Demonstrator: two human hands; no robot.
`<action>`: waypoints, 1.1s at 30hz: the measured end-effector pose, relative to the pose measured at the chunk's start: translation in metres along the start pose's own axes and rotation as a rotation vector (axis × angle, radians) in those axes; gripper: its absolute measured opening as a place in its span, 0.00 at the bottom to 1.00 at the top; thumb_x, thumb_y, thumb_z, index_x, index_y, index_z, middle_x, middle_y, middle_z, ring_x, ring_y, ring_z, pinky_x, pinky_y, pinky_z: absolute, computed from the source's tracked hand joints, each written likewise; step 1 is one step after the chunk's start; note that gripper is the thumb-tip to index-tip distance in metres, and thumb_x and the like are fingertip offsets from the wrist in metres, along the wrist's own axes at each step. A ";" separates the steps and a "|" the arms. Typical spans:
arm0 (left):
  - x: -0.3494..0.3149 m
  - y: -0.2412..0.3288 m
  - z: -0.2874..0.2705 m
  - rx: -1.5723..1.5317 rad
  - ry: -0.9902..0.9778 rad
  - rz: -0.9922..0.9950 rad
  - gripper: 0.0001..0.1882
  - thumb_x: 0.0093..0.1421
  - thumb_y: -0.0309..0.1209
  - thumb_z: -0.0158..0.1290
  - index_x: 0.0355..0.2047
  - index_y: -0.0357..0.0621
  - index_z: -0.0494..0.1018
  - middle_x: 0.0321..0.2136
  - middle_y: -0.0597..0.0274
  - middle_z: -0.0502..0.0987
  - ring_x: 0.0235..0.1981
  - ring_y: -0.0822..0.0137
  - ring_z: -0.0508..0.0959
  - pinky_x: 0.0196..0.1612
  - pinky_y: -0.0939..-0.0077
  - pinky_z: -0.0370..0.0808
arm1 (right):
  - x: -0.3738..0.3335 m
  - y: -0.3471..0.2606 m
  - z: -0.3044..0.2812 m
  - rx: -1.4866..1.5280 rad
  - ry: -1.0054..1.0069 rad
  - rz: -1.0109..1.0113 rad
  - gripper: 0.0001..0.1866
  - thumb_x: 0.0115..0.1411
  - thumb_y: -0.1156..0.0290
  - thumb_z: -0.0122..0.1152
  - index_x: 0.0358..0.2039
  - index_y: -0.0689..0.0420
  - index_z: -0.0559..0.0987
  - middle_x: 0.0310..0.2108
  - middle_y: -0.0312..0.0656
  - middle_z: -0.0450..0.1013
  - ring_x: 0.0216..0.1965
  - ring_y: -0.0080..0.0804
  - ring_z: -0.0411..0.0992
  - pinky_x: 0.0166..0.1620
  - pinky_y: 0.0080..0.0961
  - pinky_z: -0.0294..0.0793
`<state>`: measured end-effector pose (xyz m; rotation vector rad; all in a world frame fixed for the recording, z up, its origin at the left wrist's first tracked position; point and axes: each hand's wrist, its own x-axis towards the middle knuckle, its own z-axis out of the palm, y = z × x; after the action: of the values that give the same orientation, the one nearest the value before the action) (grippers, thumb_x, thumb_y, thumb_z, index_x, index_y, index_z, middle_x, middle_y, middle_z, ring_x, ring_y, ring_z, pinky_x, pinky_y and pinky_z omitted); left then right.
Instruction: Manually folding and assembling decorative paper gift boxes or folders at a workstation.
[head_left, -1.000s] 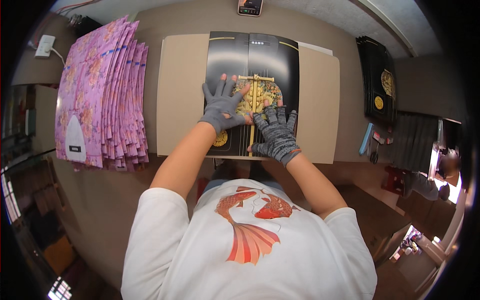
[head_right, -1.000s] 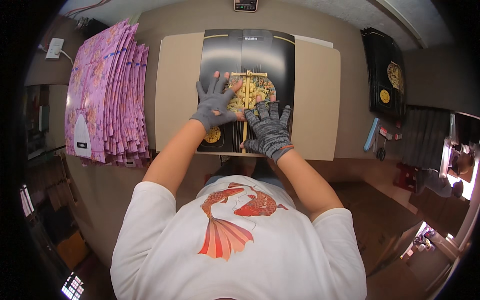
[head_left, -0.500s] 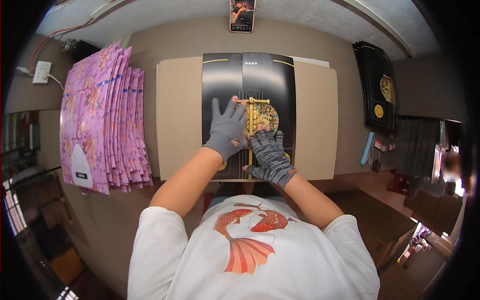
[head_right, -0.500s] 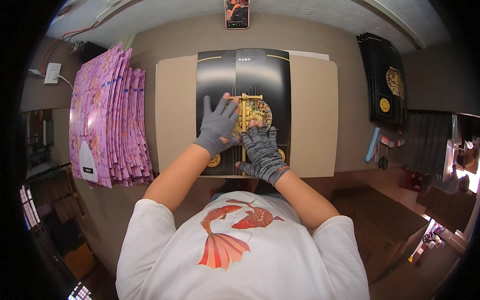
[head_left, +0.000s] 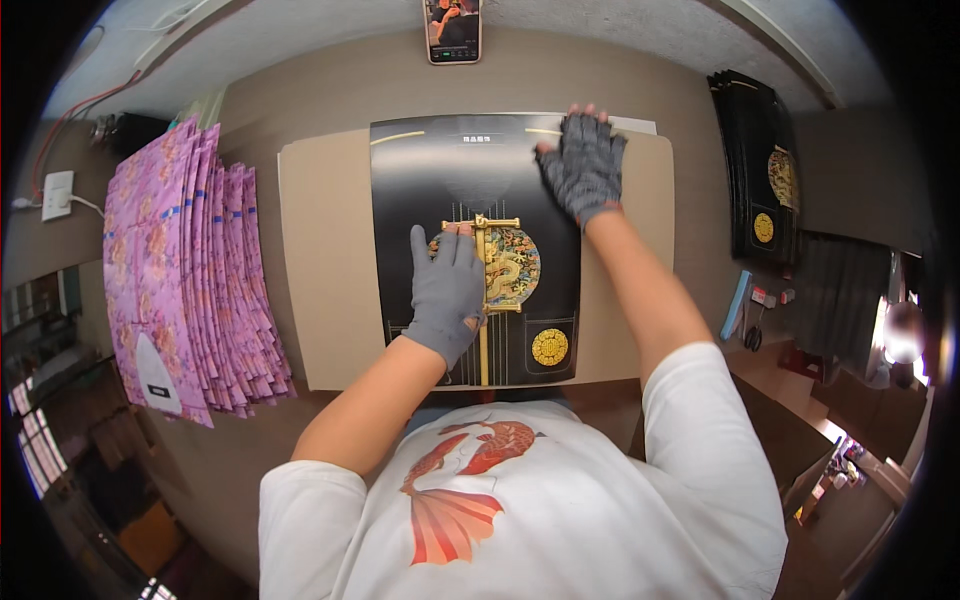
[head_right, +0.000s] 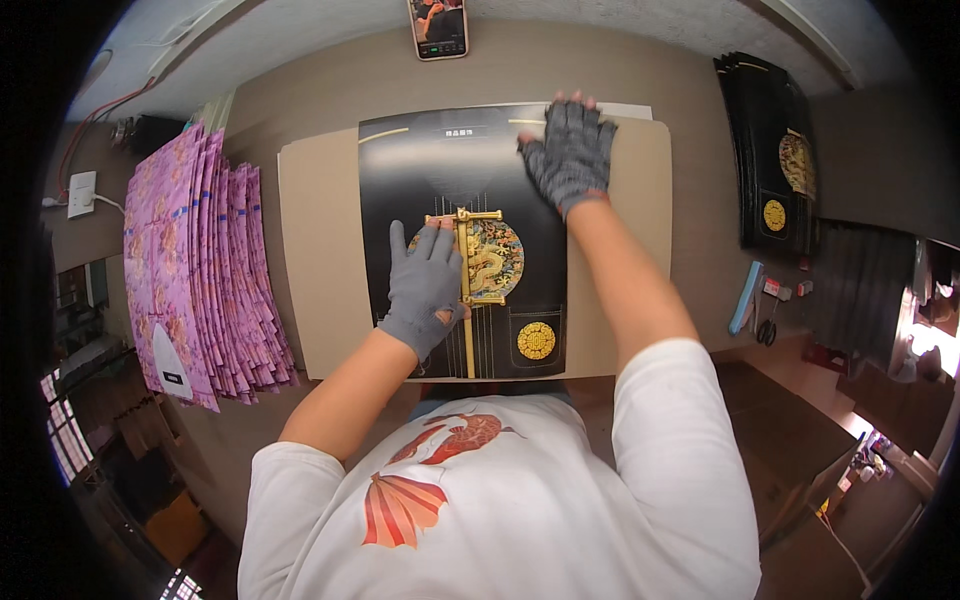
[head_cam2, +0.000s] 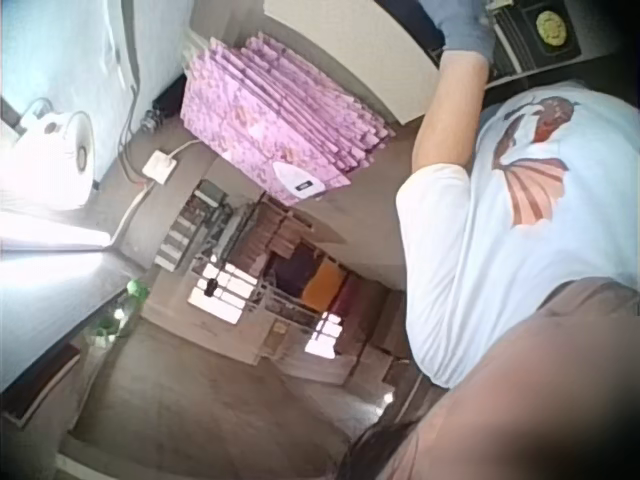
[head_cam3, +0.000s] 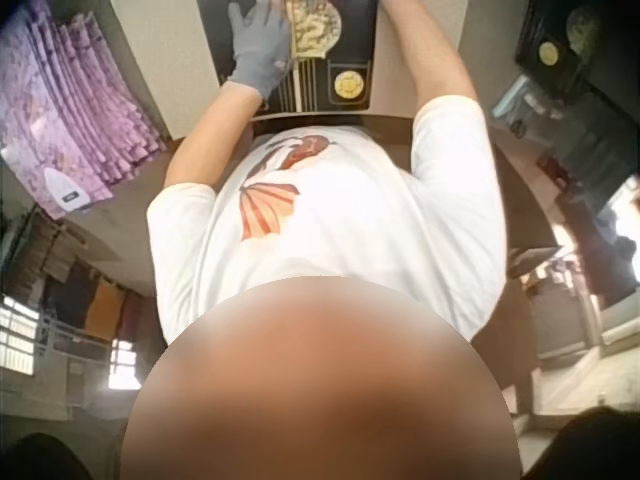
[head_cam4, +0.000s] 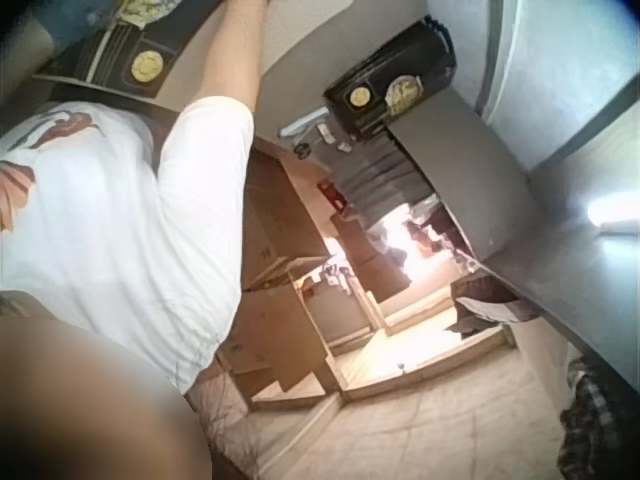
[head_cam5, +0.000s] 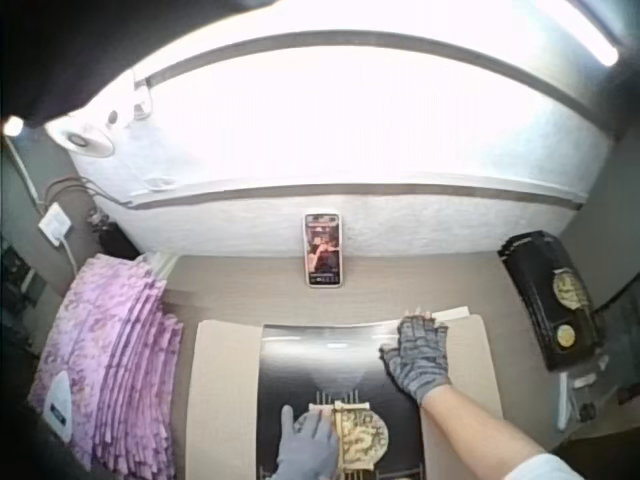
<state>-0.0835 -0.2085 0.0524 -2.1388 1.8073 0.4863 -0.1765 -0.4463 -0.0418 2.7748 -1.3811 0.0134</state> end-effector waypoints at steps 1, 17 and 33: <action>0.000 0.002 -0.002 0.007 -0.019 -0.012 0.44 0.41 0.54 0.68 0.55 0.40 0.71 0.65 0.53 0.60 0.69 0.57 0.55 0.67 0.35 0.42 | 0.019 0.006 0.000 -0.007 0.022 0.050 0.45 0.64 0.38 0.41 0.71 0.57 0.51 0.72 0.51 0.43 0.73 0.49 0.40 0.69 0.58 0.38; 0.007 0.004 0.014 -0.015 -0.013 -0.034 0.42 0.40 0.54 0.68 0.52 0.42 0.73 0.66 0.55 0.59 0.69 0.60 0.55 0.68 0.36 0.42 | -0.074 -0.072 -0.008 0.304 0.085 -0.540 0.32 0.62 0.53 0.47 0.62 0.58 0.66 0.61 0.55 0.64 0.65 0.54 0.59 0.66 0.51 0.55; 0.002 0.009 0.002 0.015 0.004 -0.037 0.30 0.52 0.37 0.59 0.55 0.38 0.71 0.64 0.51 0.61 0.66 0.55 0.59 0.67 0.37 0.46 | 0.035 -0.012 -0.013 0.033 0.211 -0.229 0.40 0.62 0.42 0.47 0.67 0.55 0.60 0.69 0.49 0.53 0.71 0.48 0.48 0.69 0.56 0.42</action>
<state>-0.0919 -0.2109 0.0498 -2.1604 1.7640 0.4584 -0.1461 -0.4663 -0.0279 2.8414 -1.0197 0.3145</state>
